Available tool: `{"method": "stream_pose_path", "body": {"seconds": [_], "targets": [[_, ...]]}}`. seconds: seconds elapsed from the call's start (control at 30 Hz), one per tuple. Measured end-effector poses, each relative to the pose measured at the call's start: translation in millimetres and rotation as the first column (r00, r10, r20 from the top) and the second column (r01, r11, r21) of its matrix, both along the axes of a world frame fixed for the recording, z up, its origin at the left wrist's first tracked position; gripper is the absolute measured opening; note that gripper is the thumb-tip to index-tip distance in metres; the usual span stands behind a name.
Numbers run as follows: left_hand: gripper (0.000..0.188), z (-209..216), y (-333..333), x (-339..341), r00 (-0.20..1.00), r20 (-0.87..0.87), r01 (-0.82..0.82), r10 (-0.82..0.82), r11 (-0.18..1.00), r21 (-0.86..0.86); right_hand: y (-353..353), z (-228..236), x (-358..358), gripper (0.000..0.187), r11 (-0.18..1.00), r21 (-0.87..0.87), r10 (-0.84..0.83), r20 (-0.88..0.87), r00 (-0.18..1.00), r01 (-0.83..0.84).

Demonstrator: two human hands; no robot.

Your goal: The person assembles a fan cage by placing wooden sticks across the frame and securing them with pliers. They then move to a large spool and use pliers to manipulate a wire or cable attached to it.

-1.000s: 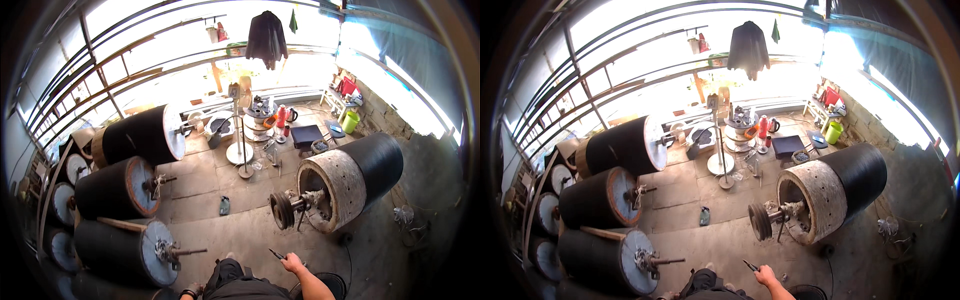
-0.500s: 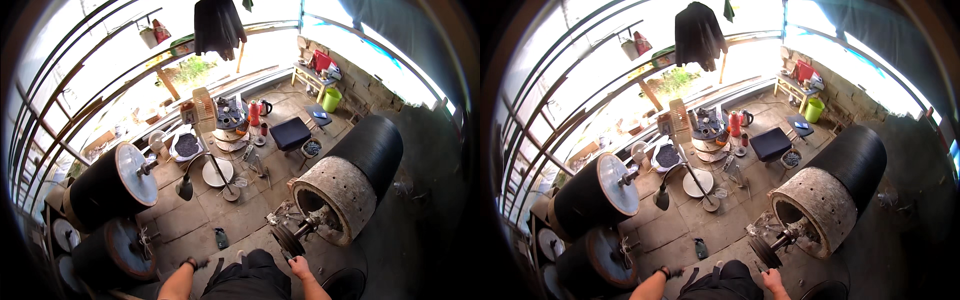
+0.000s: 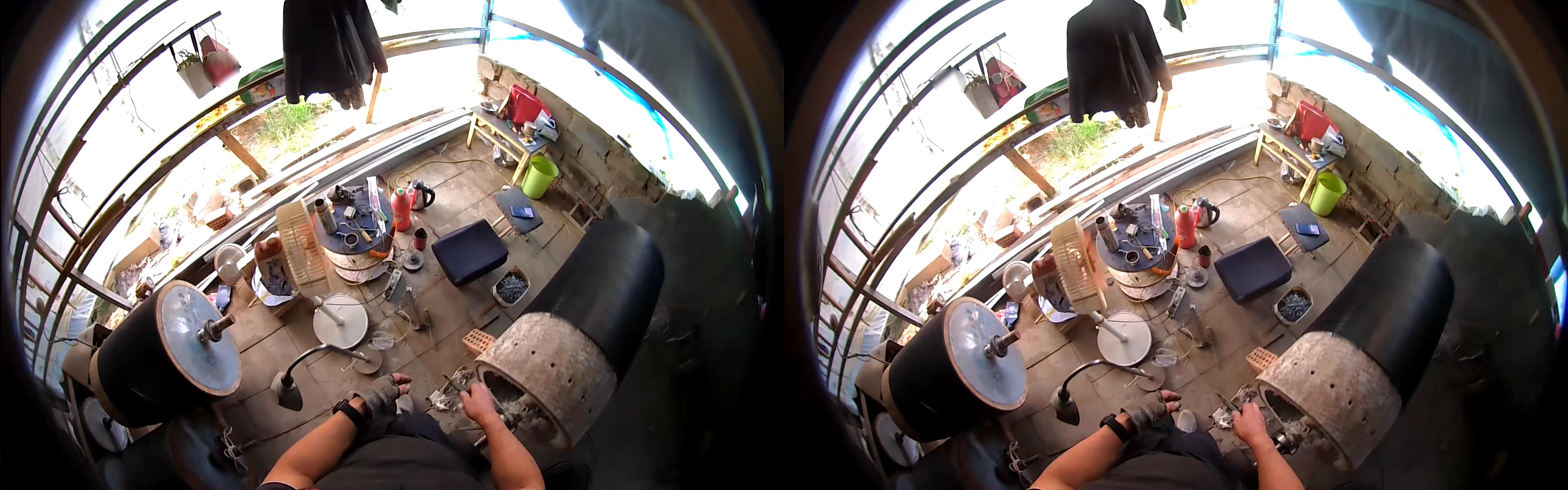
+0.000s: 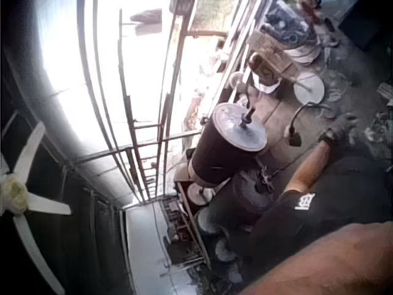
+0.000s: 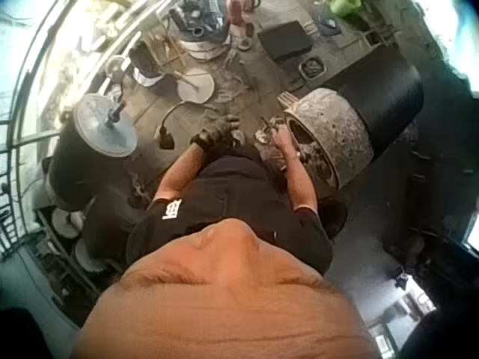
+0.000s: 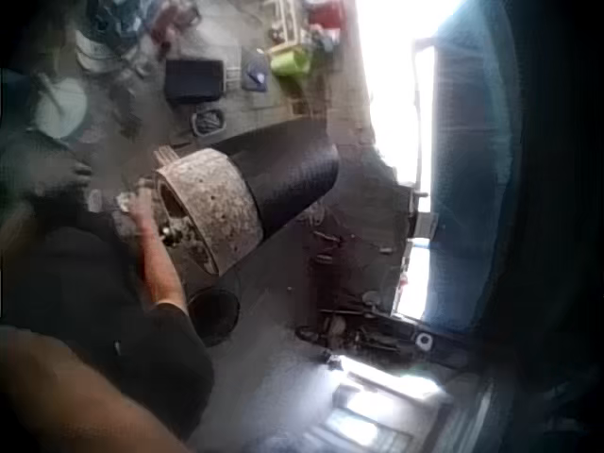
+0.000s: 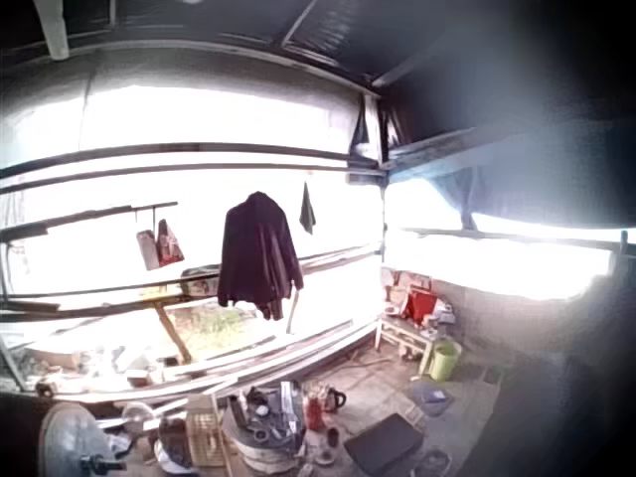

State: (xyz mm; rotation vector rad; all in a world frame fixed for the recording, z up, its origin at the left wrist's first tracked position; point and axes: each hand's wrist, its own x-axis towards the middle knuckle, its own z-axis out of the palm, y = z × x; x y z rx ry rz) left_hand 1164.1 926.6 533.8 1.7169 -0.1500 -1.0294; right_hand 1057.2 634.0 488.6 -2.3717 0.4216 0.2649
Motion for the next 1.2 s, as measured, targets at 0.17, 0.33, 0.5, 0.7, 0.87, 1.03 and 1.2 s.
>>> {"method": "stream_pose_path", "body": {"seconds": [0.17,0.33,0.5,0.7,0.87,1.03,1.2], "targets": [[0.044,-6,-26,94,1.0,0.006,-0.006,0.006,1.0,-0.015,-13,24,109,0.023,1.0,-0.002,-0.005,0.108,0.994,0.005],[0.047,-19,-59,210,0.994,0.103,0.029,-0.021,0.997,-0.077,-37,20,160,0.023,0.981,-0.058,-0.179,0.082,0.98,0.184],[0.041,-12,-92,292,0.991,-0.047,-0.13,0.123,0.972,-0.197,-61,32,190,0.026,0.951,-0.145,-0.268,0.048,0.962,0.272],[0.039,-13,-148,359,0.995,-0.084,-0.061,0.047,0.983,-0.175,-103,32,239,0.026,0.911,-0.069,-0.403,0.054,0.914,0.406],[0.038,-30,-217,420,0.988,-0.078,0.125,-0.131,0.989,-0.072,-153,13,298,0.026,0.92,-0.105,-0.379,0.012,0.925,0.378],[0.034,-29,-317,479,0.977,0.012,0.213,-0.212,0.975,-0.06,-205,37,332,0.025,0.899,-0.062,-0.437,-0.103,0.894,0.433],[0.033,-13,-417,526,0.953,0.165,0.274,-0.253,0.954,-0.125,-252,87,319,0.021,0.811,-0.075,-0.58,0.027,0.814,0.58]]}}
